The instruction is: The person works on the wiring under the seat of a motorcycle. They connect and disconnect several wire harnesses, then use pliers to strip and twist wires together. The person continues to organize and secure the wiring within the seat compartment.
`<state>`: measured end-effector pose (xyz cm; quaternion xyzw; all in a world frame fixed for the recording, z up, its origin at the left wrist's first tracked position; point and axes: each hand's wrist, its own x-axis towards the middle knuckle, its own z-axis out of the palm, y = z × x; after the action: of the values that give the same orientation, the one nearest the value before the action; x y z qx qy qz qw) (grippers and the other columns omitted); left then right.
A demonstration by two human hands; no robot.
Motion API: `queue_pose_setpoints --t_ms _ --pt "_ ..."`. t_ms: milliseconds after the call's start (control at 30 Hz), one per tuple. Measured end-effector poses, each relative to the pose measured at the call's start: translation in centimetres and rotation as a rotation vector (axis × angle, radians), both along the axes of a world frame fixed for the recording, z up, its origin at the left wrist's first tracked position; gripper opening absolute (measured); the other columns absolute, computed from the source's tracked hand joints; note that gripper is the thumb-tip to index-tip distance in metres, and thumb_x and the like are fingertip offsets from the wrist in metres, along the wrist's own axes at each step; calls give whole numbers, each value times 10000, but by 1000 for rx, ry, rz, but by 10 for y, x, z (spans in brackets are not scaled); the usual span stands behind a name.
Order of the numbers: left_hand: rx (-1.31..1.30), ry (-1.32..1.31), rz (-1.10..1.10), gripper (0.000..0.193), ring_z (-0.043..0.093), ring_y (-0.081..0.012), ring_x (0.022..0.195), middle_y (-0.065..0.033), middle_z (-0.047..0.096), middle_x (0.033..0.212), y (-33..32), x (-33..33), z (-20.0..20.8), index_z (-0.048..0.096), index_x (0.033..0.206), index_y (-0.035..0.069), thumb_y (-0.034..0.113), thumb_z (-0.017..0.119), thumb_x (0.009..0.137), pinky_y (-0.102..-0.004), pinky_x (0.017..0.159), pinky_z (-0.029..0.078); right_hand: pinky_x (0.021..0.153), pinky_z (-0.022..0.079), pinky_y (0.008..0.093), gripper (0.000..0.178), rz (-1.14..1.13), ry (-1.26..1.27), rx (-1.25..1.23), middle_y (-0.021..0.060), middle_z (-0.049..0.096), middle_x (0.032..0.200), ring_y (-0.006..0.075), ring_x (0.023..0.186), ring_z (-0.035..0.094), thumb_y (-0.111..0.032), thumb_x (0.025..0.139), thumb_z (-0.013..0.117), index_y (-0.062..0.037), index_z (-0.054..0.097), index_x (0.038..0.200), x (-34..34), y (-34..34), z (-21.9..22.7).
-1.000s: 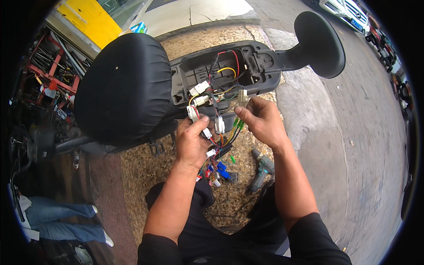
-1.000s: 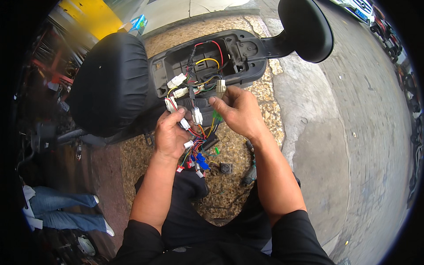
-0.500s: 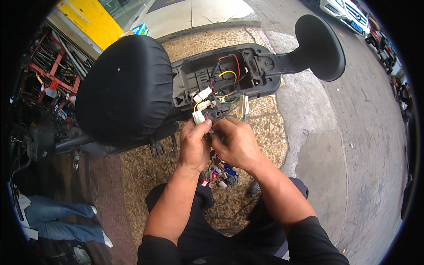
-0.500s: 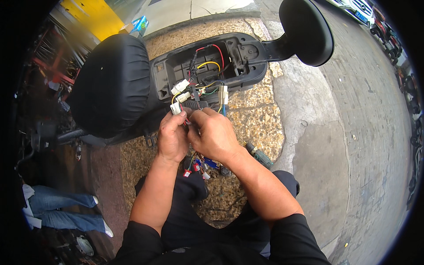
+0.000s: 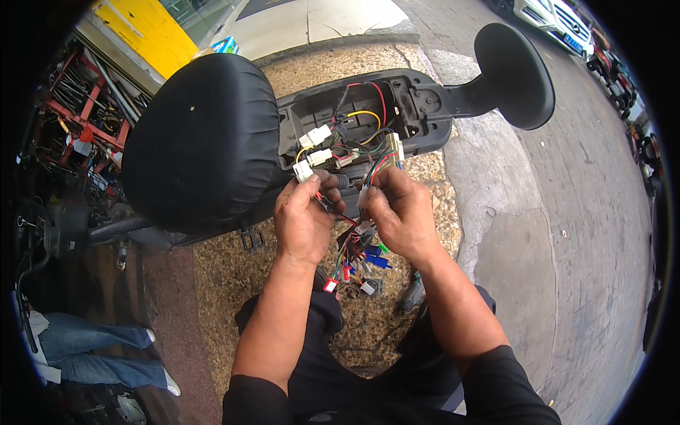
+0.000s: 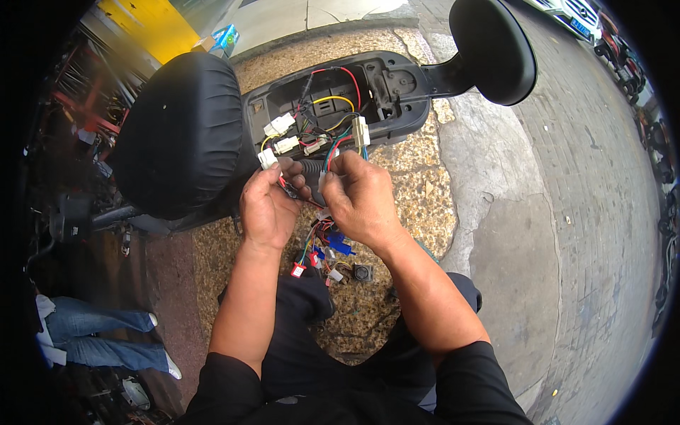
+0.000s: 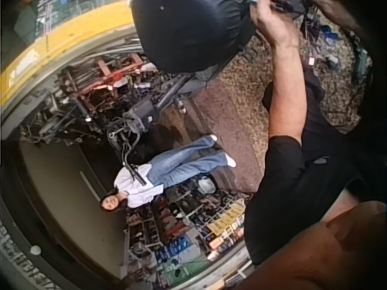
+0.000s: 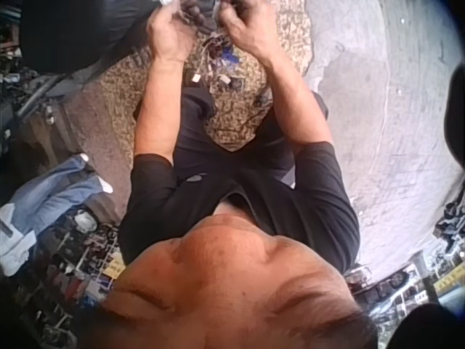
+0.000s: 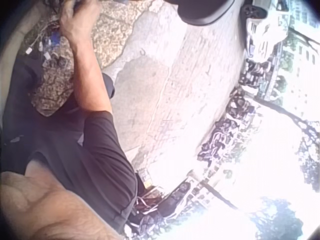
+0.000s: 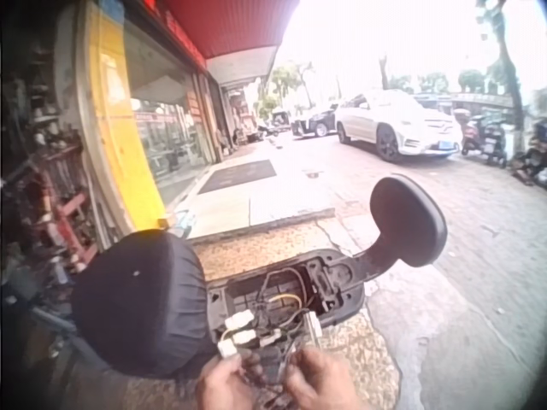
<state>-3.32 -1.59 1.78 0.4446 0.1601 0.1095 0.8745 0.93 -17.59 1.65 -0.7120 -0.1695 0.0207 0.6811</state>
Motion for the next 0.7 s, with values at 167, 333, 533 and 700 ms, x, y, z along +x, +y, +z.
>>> queue_pose_setpoints --t_ms 167,333,533,700 --pt "-5 -7 9 275 579 -192 850 -98 642 1012 0 2 0 630 1080 8 220 561 919 -389 737 498 590 477 266 82 41 -52 -20 28 601 764 94 648 556 -27 966 521 17 579 1004 2 -1 -2" --pt "38 -41 -8 293 599 -204 870 -96 648 1015 -2 5 -1 626 1109 10 225 549 925 -401 761 510 565 427 230 147 102 81 164 9 585 759 64 633 511 -109 1007 541 10 614 1052 1 -5 2" --pt "41 -16 -82 329 641 -242 979 -108 666 1075 -2 9 -4 616 1158 15 224 522 922 -441 877 511 526 422 232 216 144 129 348 27 615 766 80 586 528 -202 1019 559 -1 635 1033 9 -24 16" --pt "156 70 -245 319 638 -232 1032 -104 669 1106 -16 6 -14 618 1161 20 150 514 888 -409 912 496 535 447 233 212 75 169 531 42 652 808 95 604 552 -213 1015 570 -15 646 1022 16 -39 28"
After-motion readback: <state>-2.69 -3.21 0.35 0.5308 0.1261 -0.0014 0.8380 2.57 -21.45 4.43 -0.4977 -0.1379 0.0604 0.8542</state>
